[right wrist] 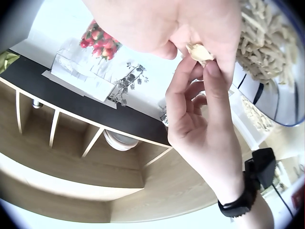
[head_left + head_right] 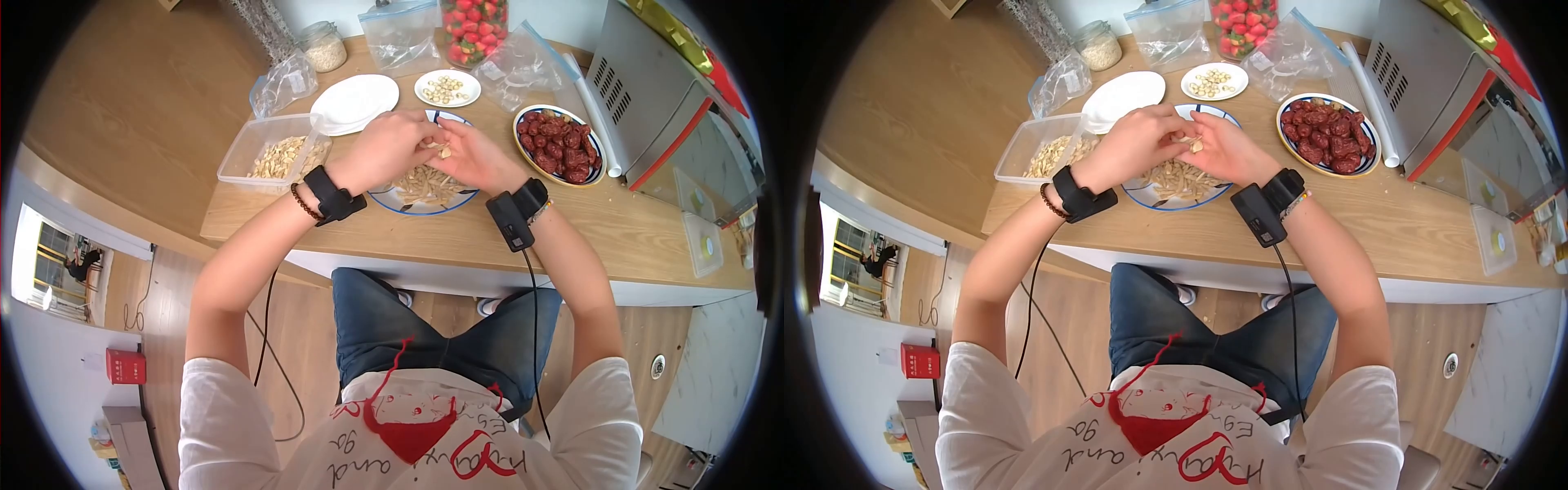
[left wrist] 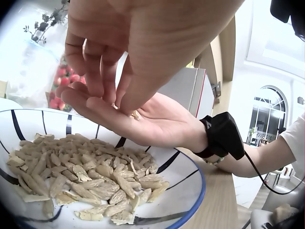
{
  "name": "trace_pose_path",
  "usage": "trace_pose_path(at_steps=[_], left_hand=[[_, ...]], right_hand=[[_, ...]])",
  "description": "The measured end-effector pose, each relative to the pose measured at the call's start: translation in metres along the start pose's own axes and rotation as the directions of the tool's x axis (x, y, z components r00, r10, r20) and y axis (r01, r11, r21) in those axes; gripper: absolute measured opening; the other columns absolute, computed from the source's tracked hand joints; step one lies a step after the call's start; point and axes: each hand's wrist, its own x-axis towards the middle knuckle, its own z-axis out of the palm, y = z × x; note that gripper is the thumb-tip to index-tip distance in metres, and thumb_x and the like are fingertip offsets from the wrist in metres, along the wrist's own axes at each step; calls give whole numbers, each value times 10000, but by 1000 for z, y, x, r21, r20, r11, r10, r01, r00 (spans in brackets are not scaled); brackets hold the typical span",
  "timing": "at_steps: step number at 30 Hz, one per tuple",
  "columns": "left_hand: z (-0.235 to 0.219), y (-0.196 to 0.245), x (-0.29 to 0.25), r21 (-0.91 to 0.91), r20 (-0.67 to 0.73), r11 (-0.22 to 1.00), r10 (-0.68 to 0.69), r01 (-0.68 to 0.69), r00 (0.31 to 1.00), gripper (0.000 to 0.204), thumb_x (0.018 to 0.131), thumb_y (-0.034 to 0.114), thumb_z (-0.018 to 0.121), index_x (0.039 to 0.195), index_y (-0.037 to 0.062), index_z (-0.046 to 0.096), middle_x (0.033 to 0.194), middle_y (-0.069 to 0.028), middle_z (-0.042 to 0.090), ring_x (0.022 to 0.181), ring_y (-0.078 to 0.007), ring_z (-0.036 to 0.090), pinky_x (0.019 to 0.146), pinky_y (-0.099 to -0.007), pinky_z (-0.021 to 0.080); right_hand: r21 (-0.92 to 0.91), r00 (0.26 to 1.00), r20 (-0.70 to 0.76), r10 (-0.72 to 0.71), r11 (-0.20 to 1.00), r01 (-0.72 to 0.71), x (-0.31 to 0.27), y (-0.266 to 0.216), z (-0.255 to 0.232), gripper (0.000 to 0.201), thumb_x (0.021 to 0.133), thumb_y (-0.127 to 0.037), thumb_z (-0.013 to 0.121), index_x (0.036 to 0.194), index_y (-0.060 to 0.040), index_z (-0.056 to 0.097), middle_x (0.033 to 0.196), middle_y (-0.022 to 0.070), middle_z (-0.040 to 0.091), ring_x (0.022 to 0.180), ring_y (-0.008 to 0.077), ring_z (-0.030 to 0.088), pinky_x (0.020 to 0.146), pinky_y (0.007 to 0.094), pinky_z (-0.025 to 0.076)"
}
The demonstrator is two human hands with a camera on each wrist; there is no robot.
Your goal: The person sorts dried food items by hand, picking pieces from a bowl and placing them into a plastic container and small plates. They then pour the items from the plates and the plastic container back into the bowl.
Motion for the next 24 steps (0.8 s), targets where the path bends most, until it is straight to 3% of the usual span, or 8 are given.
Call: trace_pose_path(at_steps=[3,9,15,24], left_hand=[[-1,-2,1,106,15,992,70,-71,997,160,764,157,657,913,107,684,833,-66,598,684,-241,608,645,-333,494],[-5,5,-5,185,-35,975,136,-127,990,169,746,184,678,901,115,682,806,-40,586,769,-218,576,733,-339,425],[-2,2,-1,239,14,960,148,-147,989,156,741,186,678,872,103,671,781,-30,577,781,-208,559,739,-331,397],[8,-4,2,149,35,984,97,-101,995,75,708,86,620,782,84,612,747,-61,600,696,-258,602,638,-362,467]], right_hand=[[18,1000,29,8,1000,-8,2,2,-2,342,992,-247,319,1183,26,398,1145,132,484,1091,216,479,971,346,394],[0,999,40,5,1000,-5,0,2,1,425,992,-277,325,1246,63,349,1159,148,471,1112,224,471,984,347,388],[35,999,31,32,999,-33,-1,5,2,441,993,-288,327,1240,77,351,1183,157,468,1141,242,461,1007,359,375],[49,1000,15,7,999,-7,-5,7,11,410,994,-275,319,1124,98,425,1140,179,501,1117,262,491,1006,364,387]])
